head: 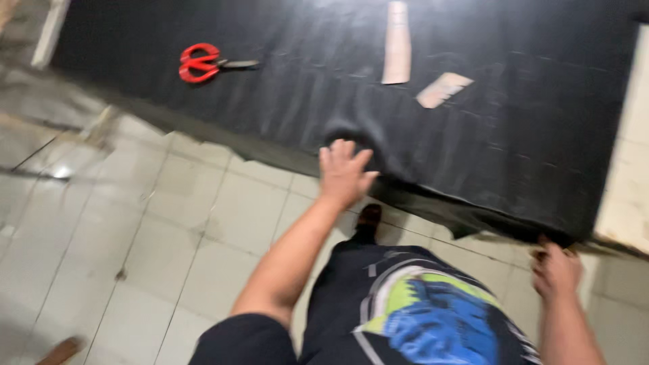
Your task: The person aligns a black sheet of material on a table, then uses a small template and a pencil to trace outlines repeatedly across the surface. The person adjusts the sheet and repositions the template multiple times to continue marking new sections.
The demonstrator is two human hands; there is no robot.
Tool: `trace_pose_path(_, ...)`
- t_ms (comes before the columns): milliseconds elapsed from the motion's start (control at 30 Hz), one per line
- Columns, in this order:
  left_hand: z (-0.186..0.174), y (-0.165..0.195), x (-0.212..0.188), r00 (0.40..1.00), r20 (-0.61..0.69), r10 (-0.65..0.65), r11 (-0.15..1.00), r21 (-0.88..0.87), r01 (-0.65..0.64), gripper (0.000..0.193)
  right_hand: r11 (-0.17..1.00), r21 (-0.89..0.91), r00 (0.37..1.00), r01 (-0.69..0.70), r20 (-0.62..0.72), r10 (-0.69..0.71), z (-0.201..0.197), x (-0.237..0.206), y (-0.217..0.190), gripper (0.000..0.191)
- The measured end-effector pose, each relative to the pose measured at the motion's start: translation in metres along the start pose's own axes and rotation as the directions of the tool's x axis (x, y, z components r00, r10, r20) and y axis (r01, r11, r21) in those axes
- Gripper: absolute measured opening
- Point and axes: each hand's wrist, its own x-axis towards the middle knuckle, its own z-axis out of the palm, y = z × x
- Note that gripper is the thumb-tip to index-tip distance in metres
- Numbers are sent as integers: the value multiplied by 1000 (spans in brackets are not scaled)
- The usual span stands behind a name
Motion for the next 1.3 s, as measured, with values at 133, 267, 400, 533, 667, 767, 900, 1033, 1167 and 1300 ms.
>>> trace_pose_path(133, 22, 1, 0, 992, -24, -120, 993, -1, 120, 50, 980, -196, 972, -18, 227, 63, -25, -4, -1, 25)
trace_pose_path(267, 30, -6, -11, 985, -44, -166, 985, -60, 163, 50, 890, -455, 985, 23, 162, 57, -29, -5, -5, 29)
trace_pose_path(400, 19, -4, -26, 976, 40, -213, 975, -60, 215, 56, 845, -531, 980, 66, 192, 44, -26, -16, -9, 26)
trace_pose_path(533, -5, 7, -43, 942, 227, -248, 967, -1, 255, 62, 824, -549, 965, 139, 262, 12, -32, -38, -20, 24)
trace_pose_path(667, -24, 24, -69, 932, 296, -211, 975, -12, 224, 68, 814, -545, 944, 200, 329, -11, -39, -61, -28, 21)
trace_pose_path(767, -29, 41, -93, 943, 295, -151, 986, -30, 167, 68, 813, -535, 931, 231, 365, -24, -42, -75, -32, 20)
trace_pose_path(900, -21, 55, -126, 953, 286, -99, 989, -79, 127, 67, 813, -522, 914, 259, 405, -32, -45, -87, -33, 17)
trace_pose_path(1033, -1, 57, -152, 980, 191, -46, 993, -95, 65, 65, 812, -512, 900, 281, 435, -37, -44, -92, -28, 15)
trace_pose_path(1167, 19, 55, -186, 994, 108, -31, 982, -184, 51, 60, 822, -484, 881, 298, 470, -43, -37, -91, -23, 13)
trace_pose_path(1300, 26, 60, -199, 973, 230, 5, 961, -271, 59, 56, 847, -434, 863, 307, 503, -56, -29, -82, -31, 11)
